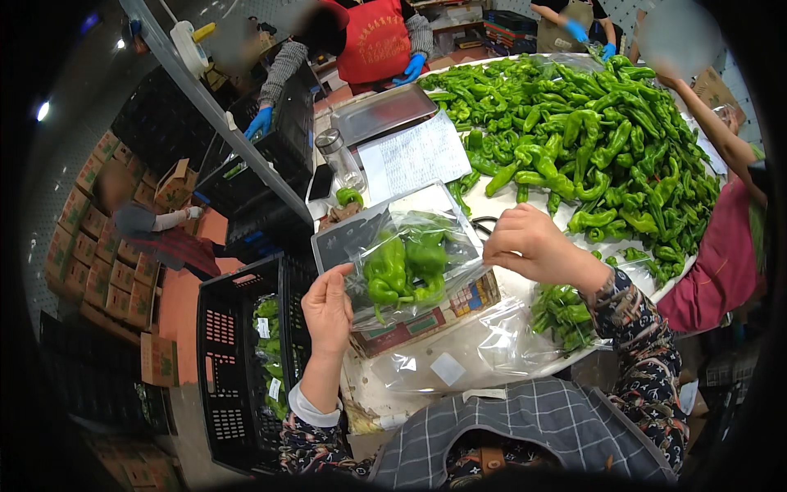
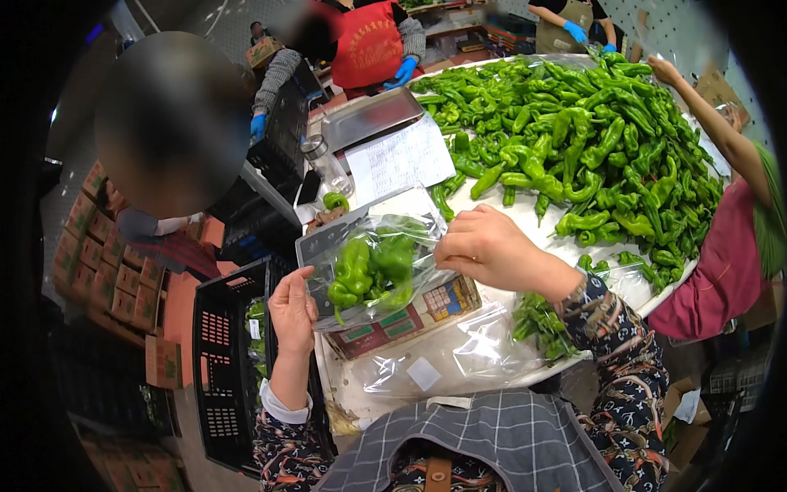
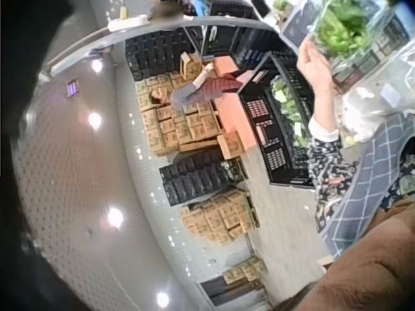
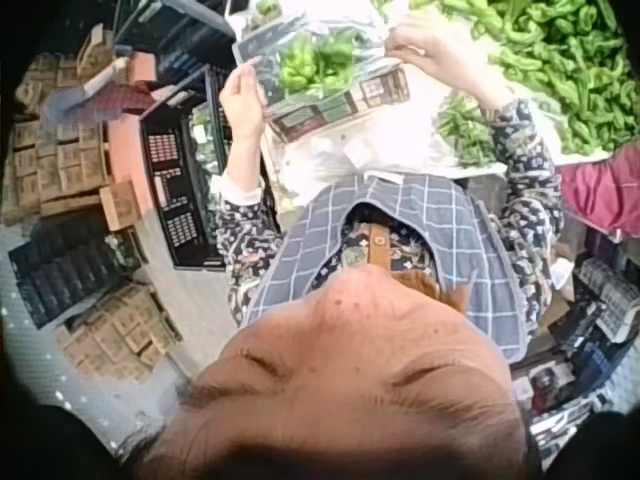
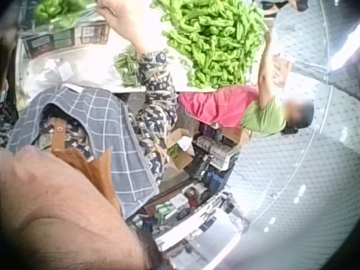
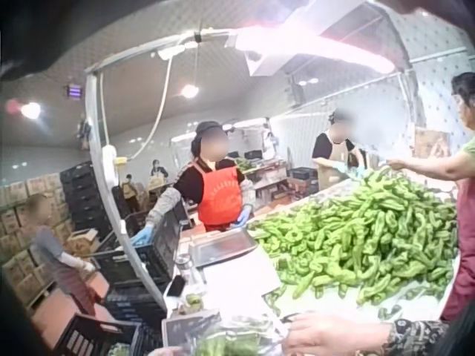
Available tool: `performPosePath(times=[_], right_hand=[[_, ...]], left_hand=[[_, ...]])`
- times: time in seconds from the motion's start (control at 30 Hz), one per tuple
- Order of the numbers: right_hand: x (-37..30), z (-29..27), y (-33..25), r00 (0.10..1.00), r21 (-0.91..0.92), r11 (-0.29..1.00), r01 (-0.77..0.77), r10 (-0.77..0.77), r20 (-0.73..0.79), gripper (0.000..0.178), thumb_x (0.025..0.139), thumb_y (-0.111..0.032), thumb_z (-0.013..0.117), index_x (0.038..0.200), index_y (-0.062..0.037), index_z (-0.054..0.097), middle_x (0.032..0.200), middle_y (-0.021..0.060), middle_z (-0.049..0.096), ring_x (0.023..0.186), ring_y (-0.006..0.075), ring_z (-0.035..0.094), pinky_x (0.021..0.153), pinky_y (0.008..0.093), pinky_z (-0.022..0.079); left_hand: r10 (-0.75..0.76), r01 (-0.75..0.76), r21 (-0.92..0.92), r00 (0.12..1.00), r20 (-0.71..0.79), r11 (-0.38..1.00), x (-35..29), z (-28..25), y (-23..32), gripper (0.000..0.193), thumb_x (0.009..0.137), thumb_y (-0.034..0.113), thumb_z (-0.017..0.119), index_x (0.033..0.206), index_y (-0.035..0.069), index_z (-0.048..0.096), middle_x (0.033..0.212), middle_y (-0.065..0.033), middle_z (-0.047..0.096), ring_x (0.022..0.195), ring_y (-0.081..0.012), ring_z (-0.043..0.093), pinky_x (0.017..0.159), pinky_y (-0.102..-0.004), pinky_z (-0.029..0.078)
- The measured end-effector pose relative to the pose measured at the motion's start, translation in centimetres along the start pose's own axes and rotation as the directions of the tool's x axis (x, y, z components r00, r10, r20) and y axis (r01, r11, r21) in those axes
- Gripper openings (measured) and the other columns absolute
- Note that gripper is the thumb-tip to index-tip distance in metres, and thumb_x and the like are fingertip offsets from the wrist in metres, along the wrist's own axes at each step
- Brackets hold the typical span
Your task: The person packs green peppers into plastic bags, weighs them on a digital scale, and places the sealed bags into a black crate. They also pour peppers from a cardboard box onto the table to replenish the supply.
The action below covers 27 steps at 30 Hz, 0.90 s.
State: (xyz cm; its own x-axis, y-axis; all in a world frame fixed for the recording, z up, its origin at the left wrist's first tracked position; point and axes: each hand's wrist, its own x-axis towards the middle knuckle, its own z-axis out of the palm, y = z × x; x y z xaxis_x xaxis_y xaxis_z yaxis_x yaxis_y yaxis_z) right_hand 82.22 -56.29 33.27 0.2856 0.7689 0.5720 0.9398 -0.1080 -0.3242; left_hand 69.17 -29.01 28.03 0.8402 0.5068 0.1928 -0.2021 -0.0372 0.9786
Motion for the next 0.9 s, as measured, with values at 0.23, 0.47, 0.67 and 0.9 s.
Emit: performPosePath(times=[0.23,0.47,0.67,0.9], right_hand=[[6.9,2.3,3.9,0.949,-0.119,0.993,0.003,-0.040,-0.312,0.013,0.071,-0.015,0.062,0.068,-0.0074,0.052,0.068,0.0084,0.054,0.070,0.0282,0.053,0.061,0.0393,0.042],[4.7,4.5,5.7,0.934,-0.025,1.000,-0.015,0.005,-0.357,0.007,0.074,-0.013,0.060,0.072,-0.0111,0.053,0.070,0.0020,0.053,0.073,0.0221,0.052,0.065,0.0351,0.038],[-3.4,7.5,7.9,0.986,0.147,0.975,-0.167,0.160,0.053,0.010,0.073,-0.014,0.062,0.080,-0.0090,0.058,0.077,0.0084,0.058,0.079,0.0268,0.056,0.070,0.0393,0.044],[-14.8,2.7,16.7,0.627,-0.533,0.503,-0.680,0.776,-0.066,0.038,0.065,-0.014,0.070,0.102,-0.0112,0.059,0.101,0.0101,0.057,0.096,0.0289,0.053,0.080,0.0409,0.043]], left_hand=[[0.160,-0.163,-0.023,0.981,-0.112,0.986,14.1,-1.1,4.5,0.019,0.090,0.017,0.050,0.097,0.003,0.061,0.071,0.0010,0.057,0.046,-0.0022,0.042,0.040,-0.0160,0.031],[0.391,-0.349,0.224,0.903,-0.178,0.910,11.6,-0.2,7.1,0.027,0.094,0.020,0.043,0.107,0.000,0.056,0.056,0.0047,0.046,0.039,0.0000,0.028,0.035,-0.0183,0.020],[0.278,-0.276,0.524,0.958,0.078,0.806,3.7,-0.9,-2.9,0.025,0.091,0.014,0.047,0.102,-0.005,0.060,0.074,-0.0008,0.058,0.057,-0.0037,0.043,0.049,-0.0183,0.032],[0.118,-0.102,0.424,0.993,-0.012,0.900,-2.8,-1.7,-5.2,0.024,0.085,0.004,0.052,0.106,-0.005,0.060,0.072,0.0029,0.051,0.058,-0.0019,0.037,0.050,-0.0177,0.029]])
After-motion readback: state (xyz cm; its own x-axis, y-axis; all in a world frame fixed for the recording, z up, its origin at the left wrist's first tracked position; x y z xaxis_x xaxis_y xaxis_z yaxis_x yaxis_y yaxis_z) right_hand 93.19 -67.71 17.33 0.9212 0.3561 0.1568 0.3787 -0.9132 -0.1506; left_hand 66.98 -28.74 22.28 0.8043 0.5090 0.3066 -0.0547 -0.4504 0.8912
